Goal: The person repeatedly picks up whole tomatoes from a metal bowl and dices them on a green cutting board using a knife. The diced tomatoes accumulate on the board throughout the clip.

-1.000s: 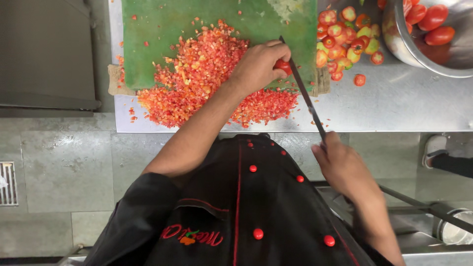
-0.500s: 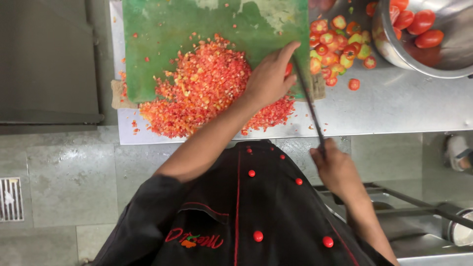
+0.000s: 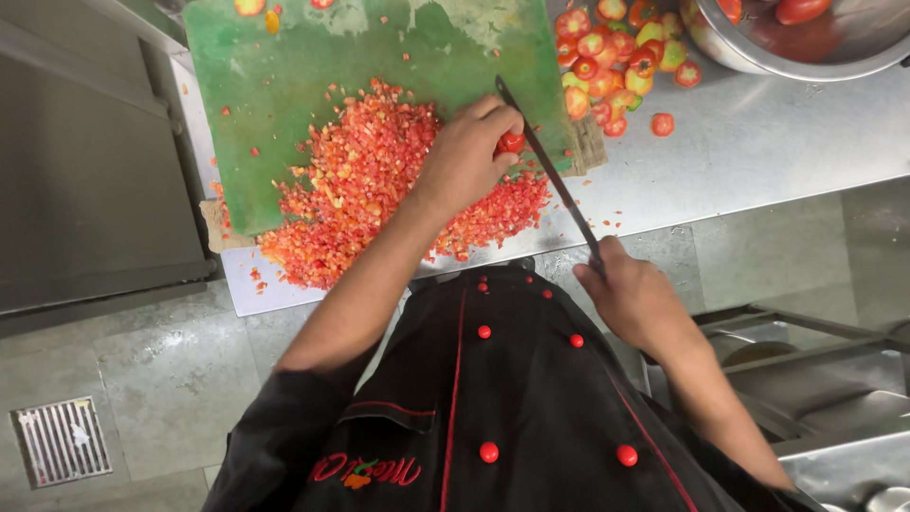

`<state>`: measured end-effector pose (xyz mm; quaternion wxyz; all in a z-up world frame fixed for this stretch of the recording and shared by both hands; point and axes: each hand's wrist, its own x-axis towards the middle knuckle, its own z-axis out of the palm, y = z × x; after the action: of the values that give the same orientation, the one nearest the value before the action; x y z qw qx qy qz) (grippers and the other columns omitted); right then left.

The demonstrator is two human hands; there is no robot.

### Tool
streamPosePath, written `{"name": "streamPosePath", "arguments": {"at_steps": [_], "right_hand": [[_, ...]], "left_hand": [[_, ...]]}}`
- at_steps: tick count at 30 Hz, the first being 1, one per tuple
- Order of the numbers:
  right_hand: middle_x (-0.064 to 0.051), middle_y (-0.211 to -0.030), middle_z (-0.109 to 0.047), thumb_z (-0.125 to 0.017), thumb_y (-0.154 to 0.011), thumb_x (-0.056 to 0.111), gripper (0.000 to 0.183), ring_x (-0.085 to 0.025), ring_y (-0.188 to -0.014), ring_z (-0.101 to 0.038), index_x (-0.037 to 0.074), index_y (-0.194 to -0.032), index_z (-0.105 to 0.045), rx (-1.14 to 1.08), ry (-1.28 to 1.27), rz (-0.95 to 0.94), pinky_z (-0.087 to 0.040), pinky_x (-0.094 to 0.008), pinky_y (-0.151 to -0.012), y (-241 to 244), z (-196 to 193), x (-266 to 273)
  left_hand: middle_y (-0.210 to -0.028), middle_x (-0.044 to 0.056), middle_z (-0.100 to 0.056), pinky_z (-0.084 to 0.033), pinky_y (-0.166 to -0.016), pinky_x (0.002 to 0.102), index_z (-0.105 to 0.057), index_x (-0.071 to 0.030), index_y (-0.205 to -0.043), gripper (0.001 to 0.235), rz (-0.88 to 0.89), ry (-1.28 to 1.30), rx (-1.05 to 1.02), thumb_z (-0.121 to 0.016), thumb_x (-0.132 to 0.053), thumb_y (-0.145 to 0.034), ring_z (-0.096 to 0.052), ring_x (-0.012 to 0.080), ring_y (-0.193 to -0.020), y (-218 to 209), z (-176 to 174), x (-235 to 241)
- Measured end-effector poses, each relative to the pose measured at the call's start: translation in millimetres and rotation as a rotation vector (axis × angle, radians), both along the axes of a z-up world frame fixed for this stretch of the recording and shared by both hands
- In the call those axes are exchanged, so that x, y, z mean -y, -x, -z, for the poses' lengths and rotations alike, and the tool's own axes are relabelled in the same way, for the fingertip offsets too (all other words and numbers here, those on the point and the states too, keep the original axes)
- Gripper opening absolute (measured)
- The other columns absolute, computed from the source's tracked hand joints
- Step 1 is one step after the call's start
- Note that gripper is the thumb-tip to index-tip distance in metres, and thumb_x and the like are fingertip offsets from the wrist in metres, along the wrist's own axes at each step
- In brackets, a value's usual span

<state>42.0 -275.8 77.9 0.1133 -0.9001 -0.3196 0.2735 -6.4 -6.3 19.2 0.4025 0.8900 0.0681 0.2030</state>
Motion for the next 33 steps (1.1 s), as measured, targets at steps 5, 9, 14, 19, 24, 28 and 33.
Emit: {"name": "streamPosePath", "arguments": {"at_steps": [5, 9, 14, 19, 24, 28, 33], "right_hand": [[-0.03, -0.079, -0.07, -0.06, -0.098, 0.035, 0.036, -0.052, -0.085, -0.067, 0.001, -0.106, -0.052, -0.041, 0.103, 0.018, -0.053, -0.06, -0.07, 8.9, -32.2, 20.3], [-0.03, -0.082, -0.07, -0.061, -0.097, 0.031, 0.033, -0.053, -0.084, -0.067, 0.0, -0.104, -0.051, -0.021, 0.034, -0.019, -0.052, -0.061, -0.07, 12.0, -12.9, 14.2], [-0.033, -0.081, -0.067, -0.06, -0.1, 0.028, 0.036, -0.055, -0.084, -0.064, -0.004, -0.11, -0.048, 0.01, -0.022, -0.061, -0.049, -0.064, -0.07, 6.3, 27.4, -25.6], [-0.029, -0.083, -0.071, -0.061, -0.096, 0.03, 0.034, -0.053, -0.085, -0.067, -0.001, -0.104, -0.051, -0.037, 0.017, 0.005, -0.052, -0.061, -0.07, 19.6, -25.5, 10.6], [-0.032, -0.087, -0.069, -0.06, -0.099, 0.028, 0.032, -0.054, -0.089, -0.065, -0.001, -0.108, -0.05, -0.029, 0.017, -0.027, -0.051, -0.061, -0.074, 12.6, 12.1, -24.8], [-0.032, -0.086, -0.069, -0.06, -0.101, 0.03, 0.034, -0.054, -0.089, -0.065, -0.001, -0.106, -0.048, 0.001, 0.024, -0.036, -0.05, -0.061, -0.075, 11.4, 15.0, -34.1], [-0.027, -0.084, -0.072, -0.06, -0.096, 0.031, 0.034, -0.052, -0.089, -0.067, 0.0, -0.099, -0.048, -0.057, 0.064, 0.023, -0.051, -0.06, -0.073, 22.5, -29.1, 1.8]], "left_hand": [[-0.1, 0.008, -0.064, -0.052, -0.078, 0.047, -0.06, -0.007, -0.097, 0.035, 0.101, -0.018, -0.078, -0.087, -0.008, -0.074, -0.066, 0.0331, -0.096, -11.1, 2.0, -15.6], [-0.098, 0.007, -0.064, -0.051, -0.075, 0.048, -0.058, -0.006, -0.094, 0.039, 0.144, -0.011, -0.05, -0.089, -0.011, -0.071, -0.066, 0.0339, -0.093, -11.0, 3.5, -19.1], [-0.098, 0.008, -0.063, -0.052, -0.075, 0.047, -0.057, -0.006, -0.096, 0.039, 0.121, 0.011, -0.041, -0.089, -0.013, -0.073, -0.066, 0.0337, -0.093, -8.6, 7.5, -16.8], [-0.098, 0.008, -0.063, -0.051, -0.074, 0.047, -0.056, -0.006, -0.096, 0.041, 0.141, 0.025, -0.057, -0.089, -0.014, -0.073, -0.066, 0.0332, -0.092, -8.9, 5.4, -23.2], [-0.097, 0.008, -0.063, -0.051, -0.074, 0.047, -0.057, -0.006, -0.096, 0.041, 0.157, 0.025, -0.039, -0.089, -0.014, -0.073, -0.066, 0.0336, -0.091, -10.1, 10.4, -23.5], [-0.097, 0.009, -0.063, -0.051, -0.073, 0.047, -0.056, -0.005, -0.095, 0.041, 0.144, 0.015, 0.02, -0.089, -0.013, -0.072, -0.066, 0.0345, -0.091, -8.8, 10.0, -24.4], [-0.096, 0.008, -0.063, -0.051, -0.071, 0.046, -0.052, -0.005, -0.091, 0.041, 0.139, 0.089, -0.089, -0.088, -0.015, -0.075, -0.068, 0.031, -0.089, -8.3, 12.3, -23.2]]}}
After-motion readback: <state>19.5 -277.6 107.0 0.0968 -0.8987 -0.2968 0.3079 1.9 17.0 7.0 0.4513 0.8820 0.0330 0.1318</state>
